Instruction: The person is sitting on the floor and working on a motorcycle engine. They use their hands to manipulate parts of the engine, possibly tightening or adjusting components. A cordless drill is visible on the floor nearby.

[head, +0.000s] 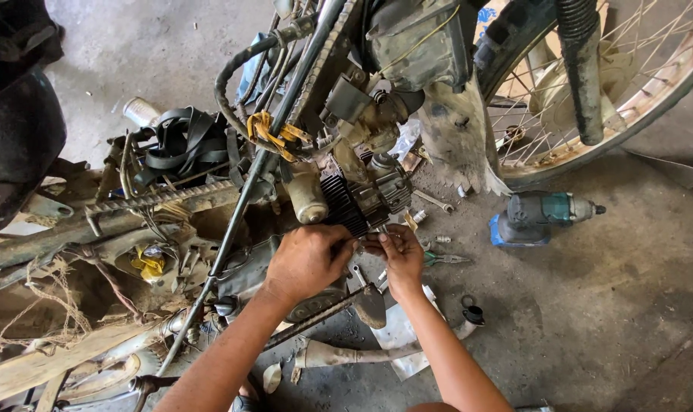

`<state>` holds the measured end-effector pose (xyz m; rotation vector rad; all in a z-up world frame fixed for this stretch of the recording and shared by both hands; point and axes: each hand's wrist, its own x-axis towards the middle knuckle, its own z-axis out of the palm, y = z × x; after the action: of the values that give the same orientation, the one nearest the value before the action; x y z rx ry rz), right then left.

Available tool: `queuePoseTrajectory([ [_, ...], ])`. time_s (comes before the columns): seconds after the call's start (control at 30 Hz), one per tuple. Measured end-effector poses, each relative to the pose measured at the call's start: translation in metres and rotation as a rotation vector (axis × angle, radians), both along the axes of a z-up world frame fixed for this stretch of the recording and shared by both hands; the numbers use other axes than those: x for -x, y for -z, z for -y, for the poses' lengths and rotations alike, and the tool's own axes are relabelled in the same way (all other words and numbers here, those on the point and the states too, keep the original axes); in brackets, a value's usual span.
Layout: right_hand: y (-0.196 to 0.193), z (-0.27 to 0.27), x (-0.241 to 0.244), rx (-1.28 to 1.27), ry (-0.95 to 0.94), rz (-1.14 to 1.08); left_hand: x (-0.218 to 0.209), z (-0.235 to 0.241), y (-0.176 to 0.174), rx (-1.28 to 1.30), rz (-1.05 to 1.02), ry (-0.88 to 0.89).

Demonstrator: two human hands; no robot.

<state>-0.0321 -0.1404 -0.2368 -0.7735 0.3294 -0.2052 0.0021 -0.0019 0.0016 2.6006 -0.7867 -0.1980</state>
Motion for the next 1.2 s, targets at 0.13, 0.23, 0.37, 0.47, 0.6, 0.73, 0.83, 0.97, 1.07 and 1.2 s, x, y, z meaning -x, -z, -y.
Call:
queuePoseTrajectory([
  [0.13, -0.003, 0.000, -0.002, -0.024, -0.003, -0.019, -0.001, -0.001, 0.001, 0.004, 0.011, 0.002],
  [0.23, 0.017, 0.000, -0.001, -0.064, -0.056, -0.051, 0.001, 0.000, 0.000, 0.014, 0.013, -0.005],
  [0.37, 0.018, 0.000, -0.003, 0.004, 0.018, -0.009, 0.000, -0.001, 0.000, 0.019, 0.006, -0.010],
  [0.47, 0.020, 0.001, -0.003, 0.207, 0.034, 0.034, 0.000, -0.002, 0.001, 0.024, 0.005, -0.001],
  [0.6, 0.020, 0.006, -0.004, 0.268, 0.011, -0.025, -0.001, -0.003, 0.002, 0.031, 0.006, 0.004],
  [0.73, 0.022, 0.020, -0.010, 0.306, -0.137, -0.076, -0.002, -0.007, 0.005, 0.053, 0.011, 0.008],
  [0.83, 0.046, 0.022, -0.016, 0.538, -0.143, -0.060, -0.003, -0.008, 0.009, 0.042, 0.002, 0.007],
  [0.97, 0.014, 0.024, -0.016, 0.395, -0.110, -0.088, -0.005, -0.010, 0.015, 0.040, -0.009, 0.002],
  [1.07, 0.011, 0.029, -0.019, 0.261, -0.226, -0.155, -0.005, -0.014, 0.023, 0.060, 0.018, 0.019],
  [1.2, 0.038, 0.027, -0.025, 0.409, -0.189, -0.123, -0.006, -0.014, 0.028, 0.045, 0.055, 0.042],
])
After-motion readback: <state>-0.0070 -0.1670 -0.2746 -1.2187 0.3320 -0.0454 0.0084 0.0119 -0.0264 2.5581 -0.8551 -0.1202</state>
